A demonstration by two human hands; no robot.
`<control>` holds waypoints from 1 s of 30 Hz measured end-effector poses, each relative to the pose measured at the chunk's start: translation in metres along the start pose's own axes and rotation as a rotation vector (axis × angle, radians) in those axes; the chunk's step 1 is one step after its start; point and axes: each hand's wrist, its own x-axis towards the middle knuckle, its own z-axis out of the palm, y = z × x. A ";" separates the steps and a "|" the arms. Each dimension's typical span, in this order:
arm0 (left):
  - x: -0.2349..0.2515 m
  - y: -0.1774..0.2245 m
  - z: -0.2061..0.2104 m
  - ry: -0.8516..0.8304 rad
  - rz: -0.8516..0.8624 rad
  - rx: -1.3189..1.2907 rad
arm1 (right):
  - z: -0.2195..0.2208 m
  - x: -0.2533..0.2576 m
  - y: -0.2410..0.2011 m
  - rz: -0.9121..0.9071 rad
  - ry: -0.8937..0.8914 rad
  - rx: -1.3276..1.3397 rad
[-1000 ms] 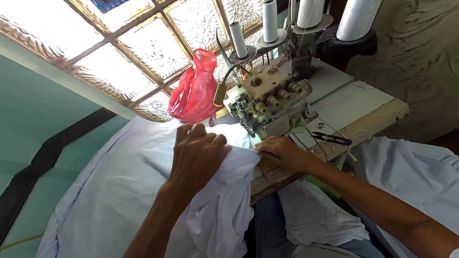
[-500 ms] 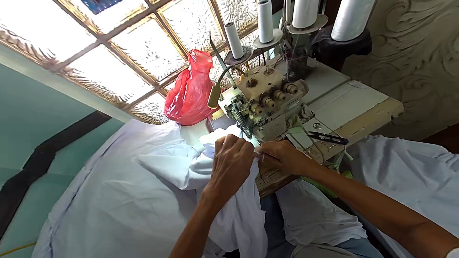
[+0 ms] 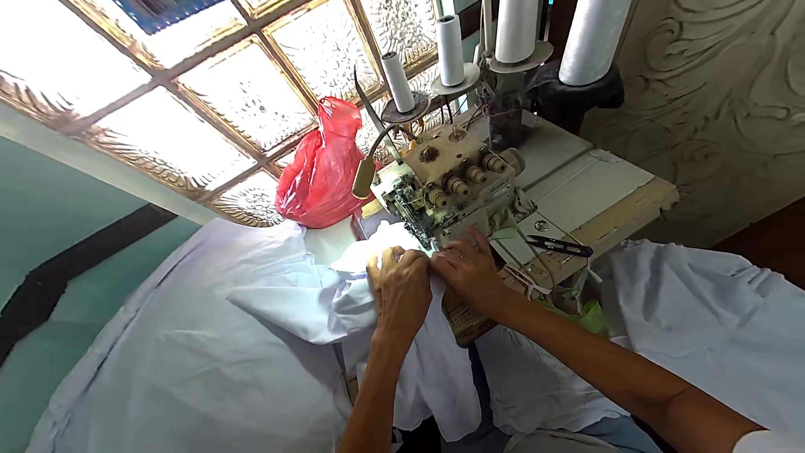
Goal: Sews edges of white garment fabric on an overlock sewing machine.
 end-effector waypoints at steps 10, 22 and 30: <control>0.018 -0.019 0.004 -0.129 -0.189 0.097 | -0.059 -0.040 0.027 0.281 -0.224 -0.056; -0.035 0.005 -0.015 -0.051 -0.158 0.170 | -0.081 -0.046 0.083 0.622 -0.723 -0.181; -0.037 0.004 -0.011 -0.005 -0.167 0.125 | -0.081 0.038 -0.001 0.544 -0.768 0.215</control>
